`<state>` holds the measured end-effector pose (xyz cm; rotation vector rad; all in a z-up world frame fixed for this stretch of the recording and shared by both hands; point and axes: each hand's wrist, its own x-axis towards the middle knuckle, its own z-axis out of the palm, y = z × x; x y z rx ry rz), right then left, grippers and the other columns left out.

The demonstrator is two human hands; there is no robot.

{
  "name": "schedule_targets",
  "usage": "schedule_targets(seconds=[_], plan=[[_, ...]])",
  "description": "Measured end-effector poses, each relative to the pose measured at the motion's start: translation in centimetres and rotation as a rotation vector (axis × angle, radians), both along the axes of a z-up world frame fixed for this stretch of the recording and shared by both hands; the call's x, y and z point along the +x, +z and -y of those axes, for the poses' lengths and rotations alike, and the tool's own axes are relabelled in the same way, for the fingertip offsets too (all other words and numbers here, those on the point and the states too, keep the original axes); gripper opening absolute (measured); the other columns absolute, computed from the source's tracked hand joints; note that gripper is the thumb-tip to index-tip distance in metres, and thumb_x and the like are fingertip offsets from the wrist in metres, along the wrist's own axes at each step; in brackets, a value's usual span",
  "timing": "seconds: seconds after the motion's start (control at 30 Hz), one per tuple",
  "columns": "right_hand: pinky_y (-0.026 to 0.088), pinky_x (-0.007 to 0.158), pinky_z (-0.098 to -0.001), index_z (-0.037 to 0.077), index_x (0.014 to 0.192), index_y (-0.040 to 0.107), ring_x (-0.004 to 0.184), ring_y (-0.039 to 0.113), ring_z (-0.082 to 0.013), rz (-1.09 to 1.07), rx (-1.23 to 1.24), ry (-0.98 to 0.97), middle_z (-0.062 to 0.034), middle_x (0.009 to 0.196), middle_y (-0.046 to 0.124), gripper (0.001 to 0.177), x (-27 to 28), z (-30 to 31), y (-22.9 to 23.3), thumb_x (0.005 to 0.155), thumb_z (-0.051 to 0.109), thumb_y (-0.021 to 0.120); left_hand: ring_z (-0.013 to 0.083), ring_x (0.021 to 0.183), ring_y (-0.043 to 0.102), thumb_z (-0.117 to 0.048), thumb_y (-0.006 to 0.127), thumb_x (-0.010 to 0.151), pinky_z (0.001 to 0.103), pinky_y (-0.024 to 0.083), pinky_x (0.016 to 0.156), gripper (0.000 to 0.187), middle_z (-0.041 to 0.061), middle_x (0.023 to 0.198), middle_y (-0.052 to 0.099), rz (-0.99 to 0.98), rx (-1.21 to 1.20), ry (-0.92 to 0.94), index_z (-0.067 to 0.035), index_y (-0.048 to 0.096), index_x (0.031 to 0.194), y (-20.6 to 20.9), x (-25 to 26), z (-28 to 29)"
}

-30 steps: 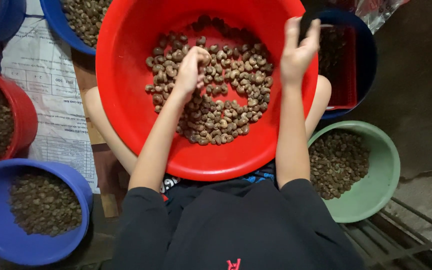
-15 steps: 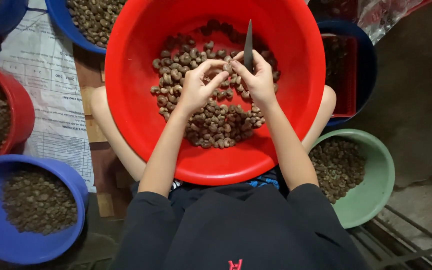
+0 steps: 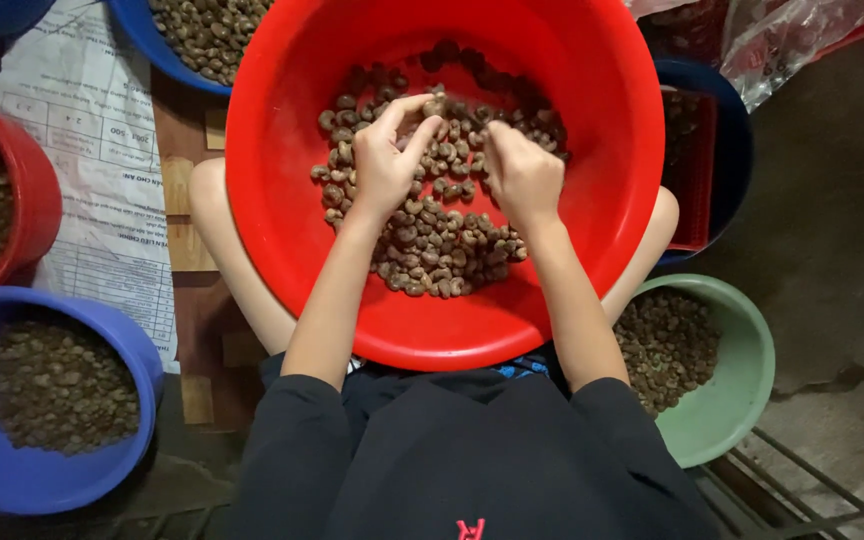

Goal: Manually peeling the outer skin from cashew nuts using a small knife while sitting on the floor.

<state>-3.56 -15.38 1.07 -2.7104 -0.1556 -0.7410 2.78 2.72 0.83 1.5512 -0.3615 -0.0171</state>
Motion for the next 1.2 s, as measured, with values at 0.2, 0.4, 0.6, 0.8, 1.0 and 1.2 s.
schedule_targets(seconds=[0.2,0.4,0.6,0.8,1.0,1.2], plan=[[0.047,0.055,-0.0327,0.005,0.108,0.071,0.059,0.060,-0.0205,0.053,-0.020,0.048,-0.0047,0.075,0.067,0.015,-0.1,0.5,0.0,0.093,0.005,0.073,0.0132,0.079,0.073,-0.004,0.073,0.096,0.025,0.059,0.070,0.022,0.007,0.101,0.078,0.213,0.234,0.053,0.001,0.066,0.116,0.9,-0.2,-0.1],[0.044,0.053,-0.0318,0.008,0.105,0.070,0.055,0.056,-0.0182,0.074,-0.141,0.006,-0.0021,0.072,0.063,0.010,0.0,0.3,-0.2,0.095,0.009,0.071,0.0170,0.081,0.075,-0.003,0.072,0.095,0.027,0.060,0.071,0.020,0.008,0.098,0.078,0.253,0.289,0.042,0.000,0.065,0.114,0.4,0.2,-0.3],[0.044,0.049,-0.0325,0.011,0.102,0.070,0.052,0.060,-0.0194,-0.169,0.276,-0.106,-0.0002,0.068,0.070,0.017,0.4,0.7,-0.6,0.106,0.024,0.060,0.0098,0.054,0.059,-0.008,0.073,0.096,0.023,0.048,0.048,0.024,0.008,0.107,0.080,0.345,0.396,-0.010,-0.005,0.068,0.119,-1.8,0.3,0.2],[0.021,0.033,-0.0185,0.006,0.101,0.066,0.038,0.034,-0.0024,-0.468,1.520,0.148,0.0080,0.051,0.036,0.019,1.0,0.9,-4.6,0.106,0.024,0.064,0.0224,0.104,0.073,-0.016,0.080,0.093,0.037,0.061,0.088,0.024,-0.002,0.115,0.074,0.553,0.397,-0.042,-0.021,0.073,0.116,-4.5,-0.7,1.2],[0.022,0.039,-0.0192,0.001,0.111,0.062,0.040,0.031,-0.0020,-0.402,1.615,0.147,0.0016,0.050,0.037,0.021,0.8,1.2,-4.3,0.101,0.018,0.070,0.0244,0.101,0.074,-0.020,0.086,0.092,0.037,0.068,0.071,0.037,0.011,0.109,0.074,-0.144,-0.076,-0.198,-0.012,0.068,0.123,-3.2,-0.8,1.7],[0.028,0.041,-0.0189,0.002,0.108,0.066,0.042,0.044,-0.0036,-0.409,1.435,0.185,0.0005,0.053,0.042,0.015,0.8,1.6,-4.7,0.099,0.014,0.070,0.0208,0.087,0.076,-0.025,0.049,0.110,0.036,0.069,0.061,0.028,0.015,0.100,0.075,-0.528,-0.291,-0.466,-0.003,0.065,0.120,-3.8,-1.0,1.4]])
